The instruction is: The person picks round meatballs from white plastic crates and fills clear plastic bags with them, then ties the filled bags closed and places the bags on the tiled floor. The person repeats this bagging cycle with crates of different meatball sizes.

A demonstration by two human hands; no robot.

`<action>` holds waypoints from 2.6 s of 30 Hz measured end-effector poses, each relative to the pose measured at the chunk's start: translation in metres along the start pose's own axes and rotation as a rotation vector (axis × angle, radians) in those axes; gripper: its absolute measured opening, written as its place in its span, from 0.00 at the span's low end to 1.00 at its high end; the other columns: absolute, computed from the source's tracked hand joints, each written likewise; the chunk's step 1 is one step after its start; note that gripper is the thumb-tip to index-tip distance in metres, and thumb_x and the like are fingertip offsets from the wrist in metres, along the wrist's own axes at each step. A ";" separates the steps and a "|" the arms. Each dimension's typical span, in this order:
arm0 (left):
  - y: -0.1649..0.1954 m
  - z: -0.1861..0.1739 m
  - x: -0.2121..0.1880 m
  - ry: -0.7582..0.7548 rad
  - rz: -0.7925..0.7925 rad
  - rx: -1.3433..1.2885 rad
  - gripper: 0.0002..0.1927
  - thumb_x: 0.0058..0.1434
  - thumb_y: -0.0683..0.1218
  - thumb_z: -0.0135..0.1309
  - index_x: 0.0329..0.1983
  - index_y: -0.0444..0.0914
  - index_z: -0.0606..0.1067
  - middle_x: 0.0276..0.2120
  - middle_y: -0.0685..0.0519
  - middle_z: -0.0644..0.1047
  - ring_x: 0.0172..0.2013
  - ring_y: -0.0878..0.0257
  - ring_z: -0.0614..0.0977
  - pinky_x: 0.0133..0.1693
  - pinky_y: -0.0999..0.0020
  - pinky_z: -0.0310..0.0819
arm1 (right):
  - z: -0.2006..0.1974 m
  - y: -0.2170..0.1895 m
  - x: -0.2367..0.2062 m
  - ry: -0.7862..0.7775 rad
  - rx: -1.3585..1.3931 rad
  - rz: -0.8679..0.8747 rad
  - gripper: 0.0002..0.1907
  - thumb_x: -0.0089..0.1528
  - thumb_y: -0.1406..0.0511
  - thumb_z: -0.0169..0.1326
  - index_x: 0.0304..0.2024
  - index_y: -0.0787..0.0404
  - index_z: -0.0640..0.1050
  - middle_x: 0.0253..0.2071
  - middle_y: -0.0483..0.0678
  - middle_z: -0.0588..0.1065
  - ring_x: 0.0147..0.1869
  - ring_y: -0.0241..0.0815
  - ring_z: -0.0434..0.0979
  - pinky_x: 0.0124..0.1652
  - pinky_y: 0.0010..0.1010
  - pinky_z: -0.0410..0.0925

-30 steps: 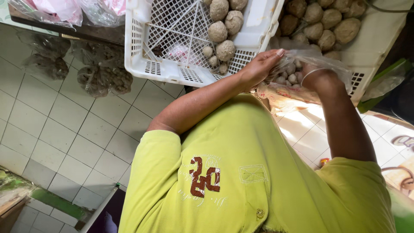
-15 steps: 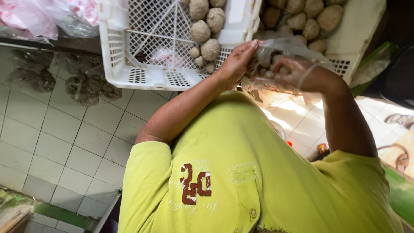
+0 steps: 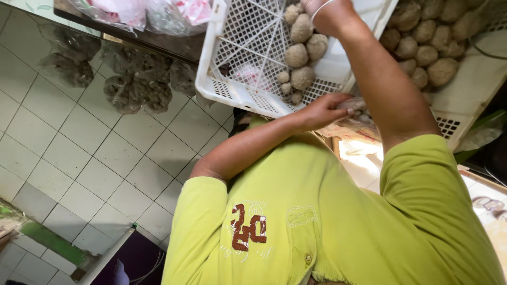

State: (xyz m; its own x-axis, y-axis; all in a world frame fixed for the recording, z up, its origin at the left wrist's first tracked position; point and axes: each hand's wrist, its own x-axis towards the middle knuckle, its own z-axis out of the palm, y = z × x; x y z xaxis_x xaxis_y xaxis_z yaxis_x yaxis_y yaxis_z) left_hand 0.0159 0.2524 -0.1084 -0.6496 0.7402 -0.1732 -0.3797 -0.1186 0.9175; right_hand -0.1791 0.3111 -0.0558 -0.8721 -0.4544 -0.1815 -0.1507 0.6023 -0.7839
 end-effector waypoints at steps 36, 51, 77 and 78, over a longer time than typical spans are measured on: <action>0.026 0.028 0.016 -0.054 -0.134 -0.274 0.23 0.79 0.54 0.43 0.67 0.35 0.71 0.26 0.63 0.63 0.25 0.74 0.60 0.27 0.74 0.56 | -0.034 0.103 -0.313 -0.205 -0.476 0.526 0.28 0.59 0.64 0.60 0.63 0.55 0.75 0.58 0.55 0.76 0.56 0.57 0.78 0.54 0.48 0.71; 0.022 0.027 0.014 0.026 -0.174 -0.338 0.21 0.77 0.52 0.43 0.66 0.37 0.70 0.21 0.60 0.65 0.20 0.70 0.62 0.24 0.71 0.59 | -0.056 0.104 -0.300 -0.300 -0.272 0.652 0.21 0.65 0.71 0.47 0.60 0.55 0.76 0.56 0.57 0.77 0.55 0.56 0.77 0.53 0.46 0.70; 0.000 0.011 0.020 -0.024 -0.169 -0.635 0.16 0.79 0.50 0.42 0.58 0.34 0.74 0.21 0.59 0.63 0.22 0.70 0.60 0.24 0.72 0.53 | -0.109 -0.036 -0.222 -0.120 0.137 -0.196 0.09 0.66 0.67 0.59 0.46 0.64 0.77 0.44 0.47 0.76 0.47 0.36 0.78 0.48 0.31 0.74; 0.000 0.010 0.021 -0.028 -0.181 -0.611 0.16 0.78 0.50 0.42 0.57 0.35 0.74 0.21 0.60 0.63 0.21 0.70 0.60 0.24 0.72 0.53 | -0.110 -0.022 -0.240 -0.283 0.159 0.012 0.09 0.64 0.64 0.59 0.45 0.62 0.80 0.41 0.47 0.79 0.45 0.38 0.79 0.48 0.33 0.74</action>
State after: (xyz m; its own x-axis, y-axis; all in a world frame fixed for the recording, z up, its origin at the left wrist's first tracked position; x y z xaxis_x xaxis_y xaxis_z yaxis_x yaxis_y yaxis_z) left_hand 0.0087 0.2741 -0.1088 -0.5257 0.8002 -0.2887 -0.7943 -0.3403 0.5033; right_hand -0.0174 0.4791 0.0709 -0.7063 -0.6254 -0.3317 -0.0466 0.5087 -0.8597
